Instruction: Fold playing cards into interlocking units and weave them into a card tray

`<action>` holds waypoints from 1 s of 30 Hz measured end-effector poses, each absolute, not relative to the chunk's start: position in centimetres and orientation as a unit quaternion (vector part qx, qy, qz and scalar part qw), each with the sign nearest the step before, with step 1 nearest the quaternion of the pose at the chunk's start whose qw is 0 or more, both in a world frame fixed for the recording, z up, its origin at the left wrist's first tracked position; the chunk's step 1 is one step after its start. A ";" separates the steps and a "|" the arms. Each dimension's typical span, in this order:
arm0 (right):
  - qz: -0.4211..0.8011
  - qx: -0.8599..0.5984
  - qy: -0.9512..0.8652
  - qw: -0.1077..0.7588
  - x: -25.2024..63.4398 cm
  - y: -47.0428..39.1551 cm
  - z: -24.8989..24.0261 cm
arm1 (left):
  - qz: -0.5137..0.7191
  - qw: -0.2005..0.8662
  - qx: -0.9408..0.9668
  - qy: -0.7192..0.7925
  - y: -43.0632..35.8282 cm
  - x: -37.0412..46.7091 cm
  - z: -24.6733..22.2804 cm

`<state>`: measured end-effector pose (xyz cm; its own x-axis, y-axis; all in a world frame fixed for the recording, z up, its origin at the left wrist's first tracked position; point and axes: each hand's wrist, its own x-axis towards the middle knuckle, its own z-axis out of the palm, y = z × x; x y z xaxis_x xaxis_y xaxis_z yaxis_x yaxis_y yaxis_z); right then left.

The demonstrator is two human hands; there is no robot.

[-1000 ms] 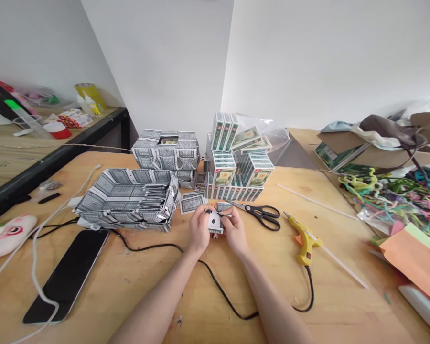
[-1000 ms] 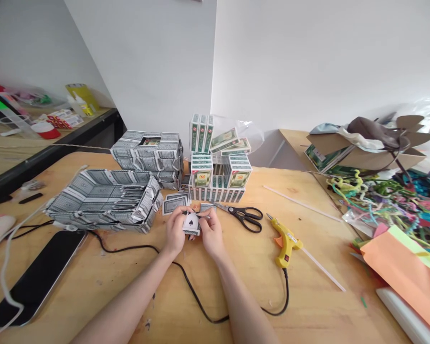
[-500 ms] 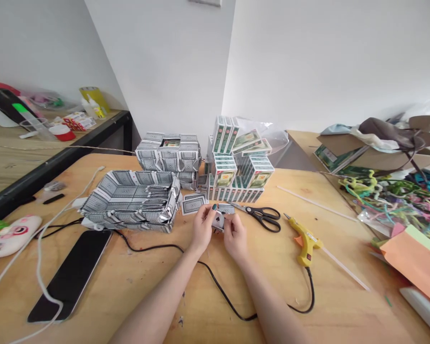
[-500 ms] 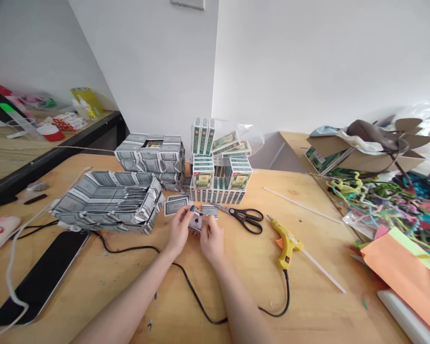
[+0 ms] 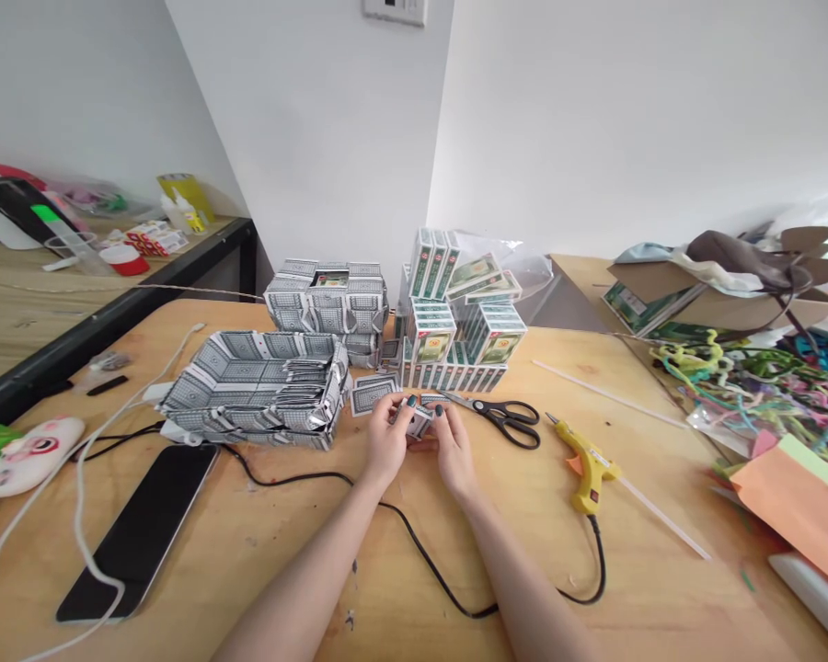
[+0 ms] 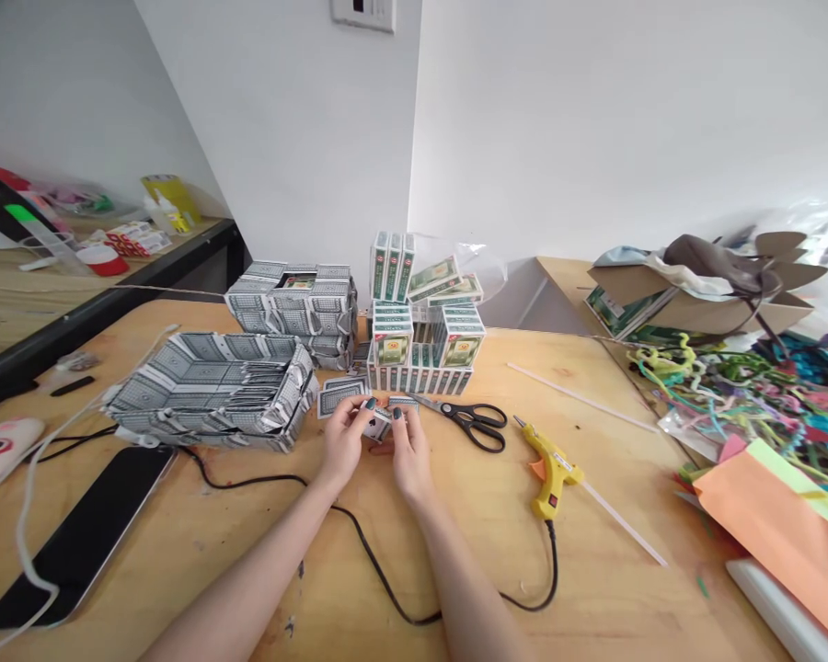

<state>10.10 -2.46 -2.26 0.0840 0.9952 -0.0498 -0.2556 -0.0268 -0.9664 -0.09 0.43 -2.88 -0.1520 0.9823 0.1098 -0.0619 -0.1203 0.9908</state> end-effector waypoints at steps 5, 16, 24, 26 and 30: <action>0.598 -0.440 -0.394 0.543 11.0 -1.7 -2.5 | 0.575 0.434 0.499 0.481 0.5 -0.3 -2.9; 0.606 -0.417 -0.412 0.538 11.0 -1.9 -2.0 | 0.574 0.513 0.457 0.445 0.7 -0.6 -2.5; 0.601 -0.424 -0.395 0.550 10.6 -2.0 -1.7 | 0.557 0.458 0.508 0.471 0.6 -1.0 -2.2; 0.614 -0.421 -0.380 0.549 10.6 -2.1 -1.7 | 0.554 0.449 0.515 0.475 0.5 -1.0 -2.1; 0.656 -0.395 -0.343 0.544 11.0 -2.0 -1.8 | 0.555 0.449 0.518 0.471 0.5 -1.0 -1.9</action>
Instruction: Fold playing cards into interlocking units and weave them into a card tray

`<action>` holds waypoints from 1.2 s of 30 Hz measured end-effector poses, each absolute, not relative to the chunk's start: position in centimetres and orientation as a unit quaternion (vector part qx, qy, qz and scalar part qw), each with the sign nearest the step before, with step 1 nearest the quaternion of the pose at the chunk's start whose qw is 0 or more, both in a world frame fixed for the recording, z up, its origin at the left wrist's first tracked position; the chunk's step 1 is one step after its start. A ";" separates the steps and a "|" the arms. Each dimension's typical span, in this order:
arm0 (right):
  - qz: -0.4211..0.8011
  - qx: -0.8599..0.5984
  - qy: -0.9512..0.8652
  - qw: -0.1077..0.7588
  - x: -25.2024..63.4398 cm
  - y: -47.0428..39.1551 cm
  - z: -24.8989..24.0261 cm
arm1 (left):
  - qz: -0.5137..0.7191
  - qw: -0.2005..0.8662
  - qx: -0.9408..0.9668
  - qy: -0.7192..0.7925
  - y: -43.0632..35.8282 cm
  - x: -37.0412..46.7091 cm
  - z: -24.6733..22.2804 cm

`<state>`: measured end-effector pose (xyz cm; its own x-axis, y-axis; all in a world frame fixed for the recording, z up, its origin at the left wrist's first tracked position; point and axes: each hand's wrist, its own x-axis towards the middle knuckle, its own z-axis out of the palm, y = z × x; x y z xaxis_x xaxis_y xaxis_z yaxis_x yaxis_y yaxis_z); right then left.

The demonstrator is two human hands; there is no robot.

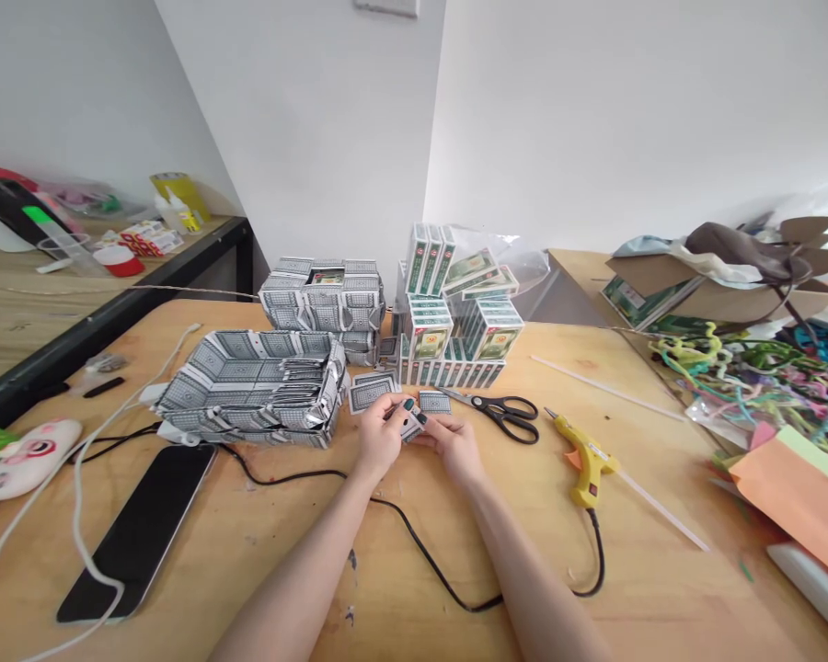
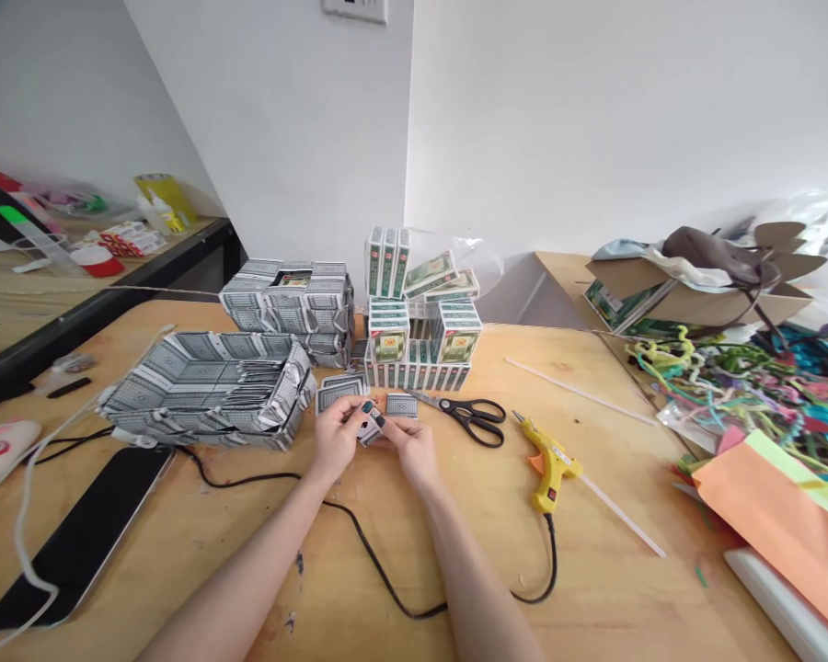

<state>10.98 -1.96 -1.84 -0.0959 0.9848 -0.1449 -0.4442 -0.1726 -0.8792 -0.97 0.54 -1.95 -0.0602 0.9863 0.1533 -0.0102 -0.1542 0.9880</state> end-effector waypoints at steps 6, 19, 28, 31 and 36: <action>0.724 -0.361 -0.279 0.517 11.3 -1.8 -1.8 | 0.559 0.482 0.487 0.468 0.8 -1.0 -2.3; 0.691 -0.376 -0.358 0.503 11.2 -2.0 -1.6 | 0.543 0.484 0.507 0.463 0.3 -0.9 -2.1; 0.649 -0.403 -0.370 0.529 10.8 -1.8 -1.9 | 0.540 0.364 0.581 0.489 0.0 -0.9 -2.1; 0.656 -0.401 -0.356 0.531 10.7 -1.9 -1.9 | 0.533 0.352 0.596 0.487 -0.1 -0.9 -2.0; 0.643 -0.416 -0.342 0.544 10.7 -1.8 -2.2 | 0.527 0.372 0.592 0.483 0.1 -0.8 -2.3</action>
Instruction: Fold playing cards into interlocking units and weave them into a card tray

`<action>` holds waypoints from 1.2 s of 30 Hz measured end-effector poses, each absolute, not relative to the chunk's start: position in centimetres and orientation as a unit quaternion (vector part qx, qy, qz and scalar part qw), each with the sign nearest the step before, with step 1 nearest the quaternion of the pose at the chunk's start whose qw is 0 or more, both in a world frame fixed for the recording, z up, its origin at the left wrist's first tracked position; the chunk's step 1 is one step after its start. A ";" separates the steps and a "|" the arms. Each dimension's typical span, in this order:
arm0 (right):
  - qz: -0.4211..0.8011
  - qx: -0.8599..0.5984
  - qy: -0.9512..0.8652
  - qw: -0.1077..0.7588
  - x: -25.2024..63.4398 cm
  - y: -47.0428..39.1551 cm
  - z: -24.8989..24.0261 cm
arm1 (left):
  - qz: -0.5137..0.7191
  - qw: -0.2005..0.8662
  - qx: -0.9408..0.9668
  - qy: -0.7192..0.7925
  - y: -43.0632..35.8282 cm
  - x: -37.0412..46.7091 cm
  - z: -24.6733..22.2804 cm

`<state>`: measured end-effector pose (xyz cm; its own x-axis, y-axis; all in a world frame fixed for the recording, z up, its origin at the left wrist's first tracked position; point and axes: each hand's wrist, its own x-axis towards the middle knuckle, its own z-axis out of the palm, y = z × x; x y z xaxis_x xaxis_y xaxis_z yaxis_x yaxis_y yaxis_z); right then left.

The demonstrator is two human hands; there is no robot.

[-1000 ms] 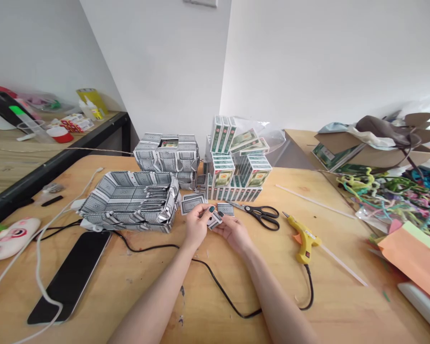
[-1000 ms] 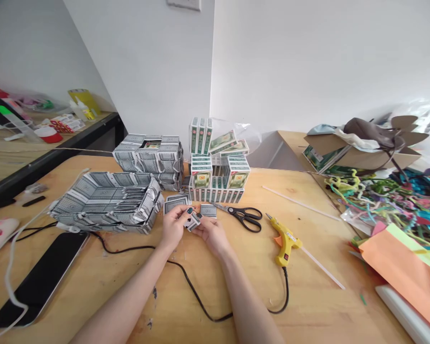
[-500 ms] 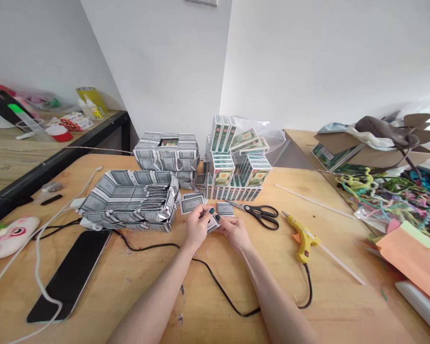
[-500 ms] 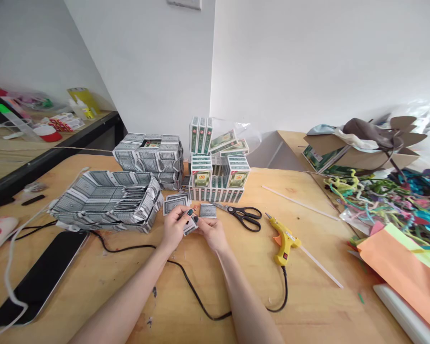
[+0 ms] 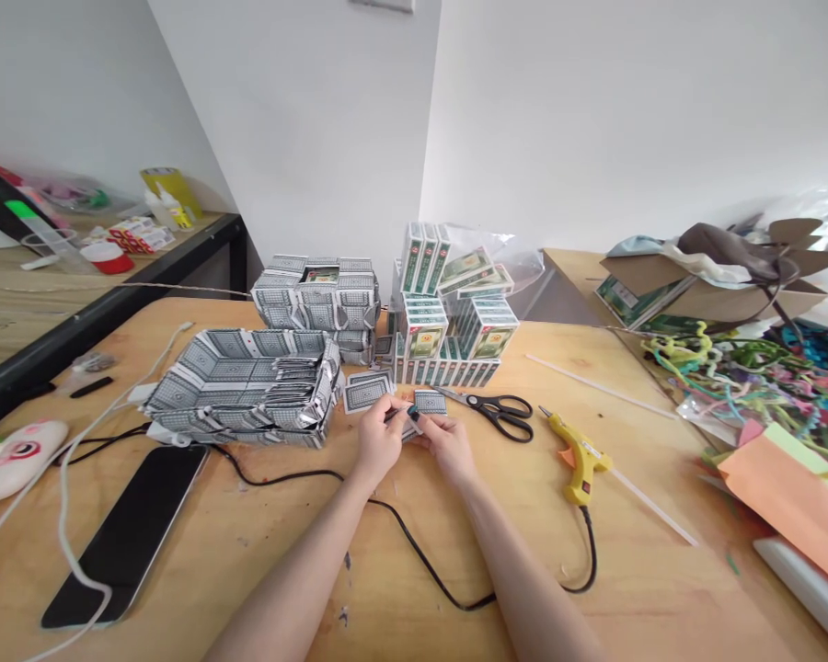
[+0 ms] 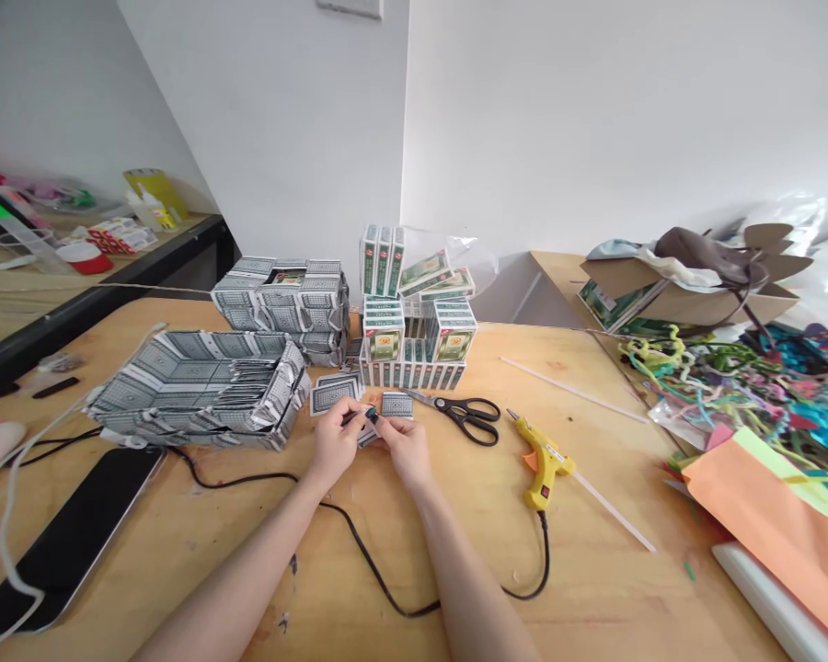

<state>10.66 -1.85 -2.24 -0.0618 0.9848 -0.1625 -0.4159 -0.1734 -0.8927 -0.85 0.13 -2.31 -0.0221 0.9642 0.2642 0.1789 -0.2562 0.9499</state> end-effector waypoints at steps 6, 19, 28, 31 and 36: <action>0.628 -0.440 -0.348 0.539 10.6 -1.9 -2.5 | 0.526 0.412 0.562 0.487 0.3 -0.8 -2.6; 0.638 -0.432 -0.350 0.532 10.2 -2.0 -2.0 | 0.562 0.487 0.466 0.480 0.7 -0.3 -3.1; 0.677 -0.388 -0.363 0.509 10.4 -2.2 -1.8 | 0.581 0.537 0.384 0.477 0.7 -0.4 -2.9; 0.676 -0.377 -0.371 0.513 10.3 -2.2 -1.7 | 0.581 0.548 0.373 0.472 0.8 -0.4 -2.6; 0.624 -0.411 -0.382 0.544 10.3 -2.0 -2.2 | 0.600 0.511 0.398 0.469 1.0 -0.3 -2.4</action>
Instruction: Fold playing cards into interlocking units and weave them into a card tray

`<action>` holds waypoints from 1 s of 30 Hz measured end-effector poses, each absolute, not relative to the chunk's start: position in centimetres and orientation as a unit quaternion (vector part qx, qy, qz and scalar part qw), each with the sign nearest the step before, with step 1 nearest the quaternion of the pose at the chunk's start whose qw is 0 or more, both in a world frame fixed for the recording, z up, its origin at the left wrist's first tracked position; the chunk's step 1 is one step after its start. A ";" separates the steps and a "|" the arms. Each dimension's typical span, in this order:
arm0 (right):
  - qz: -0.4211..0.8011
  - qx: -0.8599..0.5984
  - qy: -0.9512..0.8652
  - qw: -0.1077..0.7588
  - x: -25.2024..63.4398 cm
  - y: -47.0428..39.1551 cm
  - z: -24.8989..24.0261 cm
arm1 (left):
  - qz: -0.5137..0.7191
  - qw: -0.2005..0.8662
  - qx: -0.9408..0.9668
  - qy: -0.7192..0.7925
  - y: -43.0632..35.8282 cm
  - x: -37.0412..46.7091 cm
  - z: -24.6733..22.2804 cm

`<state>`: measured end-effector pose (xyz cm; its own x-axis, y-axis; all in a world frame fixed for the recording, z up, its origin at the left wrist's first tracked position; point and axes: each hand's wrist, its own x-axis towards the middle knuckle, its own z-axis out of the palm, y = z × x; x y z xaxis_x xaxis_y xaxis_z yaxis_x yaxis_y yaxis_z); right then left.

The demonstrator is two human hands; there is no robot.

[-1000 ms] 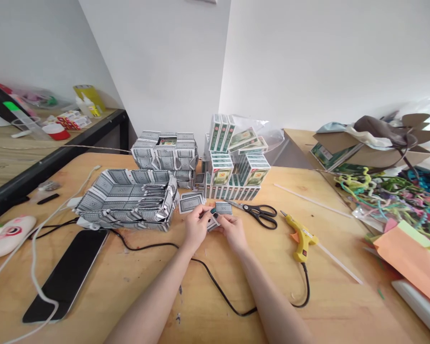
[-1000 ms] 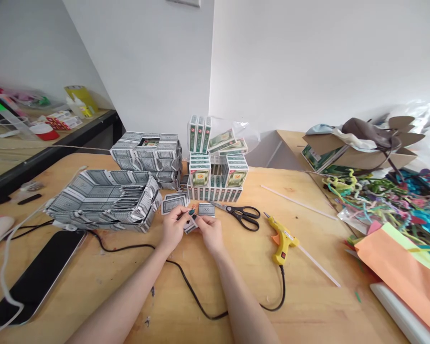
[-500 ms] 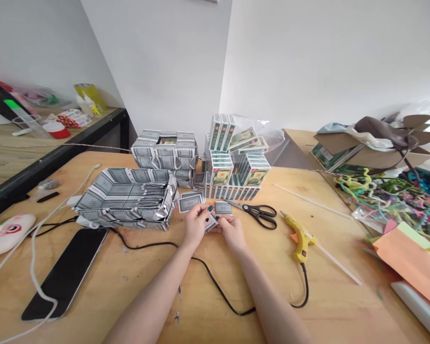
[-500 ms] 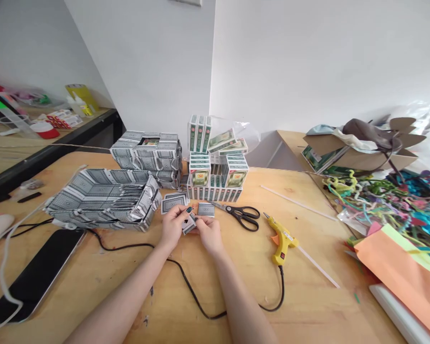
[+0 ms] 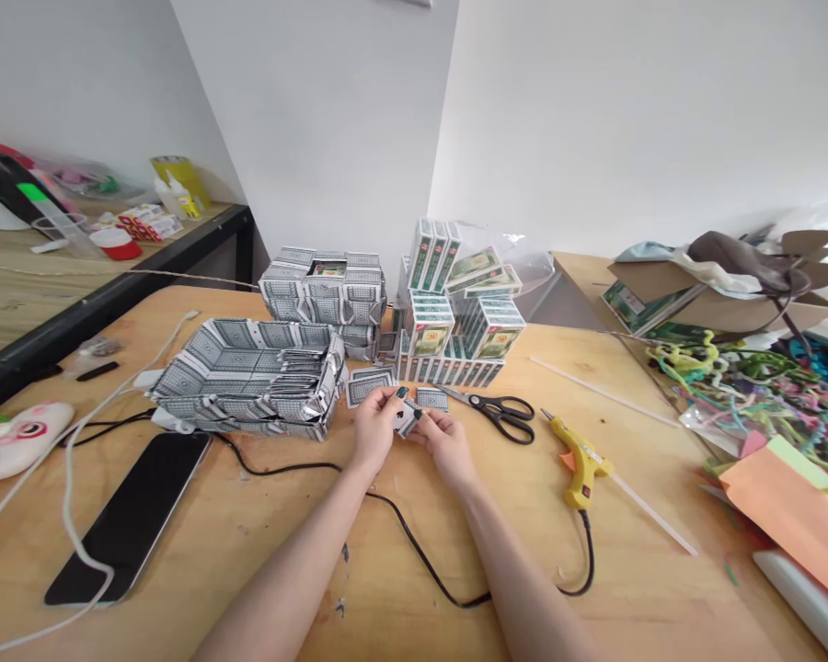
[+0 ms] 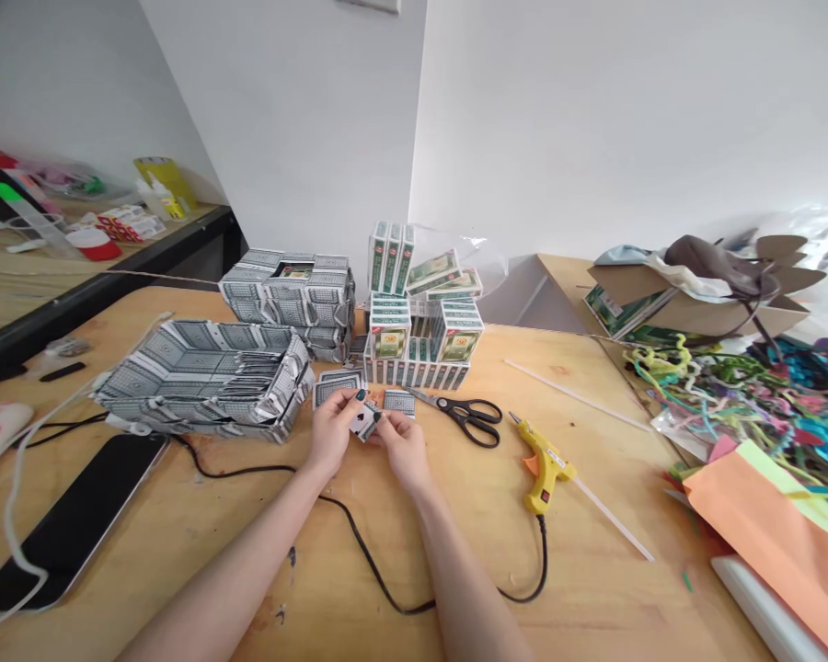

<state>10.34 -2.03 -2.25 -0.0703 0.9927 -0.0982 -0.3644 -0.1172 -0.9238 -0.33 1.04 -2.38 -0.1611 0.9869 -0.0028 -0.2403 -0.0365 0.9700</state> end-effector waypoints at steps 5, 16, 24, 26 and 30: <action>0.400 -0.535 -0.444 0.597 11.3 -1.8 -3.2 | 0.580 0.431 0.512 0.465 0.6 -0.4 -2.3; 0.127 -0.591 -0.564 0.562 11.8 -2.1 -2.9 | 0.500 0.245 0.698 0.451 0.2 -0.5 -2.3; 0.198 -0.615 -0.496 0.580 11.8 -2.2 -2.9 | 0.492 0.326 0.658 0.469 -0.5 -0.1 -1.9; 0.222 -0.618 -0.475 0.586 12.0 -2.1 -3.0 | 0.499 0.357 0.639 0.465 -0.6 -0.1 -1.8; 0.253 -0.616 -0.455 0.592 12.2 -1.9 -3.2 | 0.507 0.392 0.628 0.442 -0.5 -0.1 -1.9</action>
<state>12.15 -1.89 -3.15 0.4579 0.8594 0.2274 0.2612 0.1144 -0.9585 -0.15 -0.51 -1.89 0.0952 0.9520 0.2908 0.1571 -0.3029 0.9400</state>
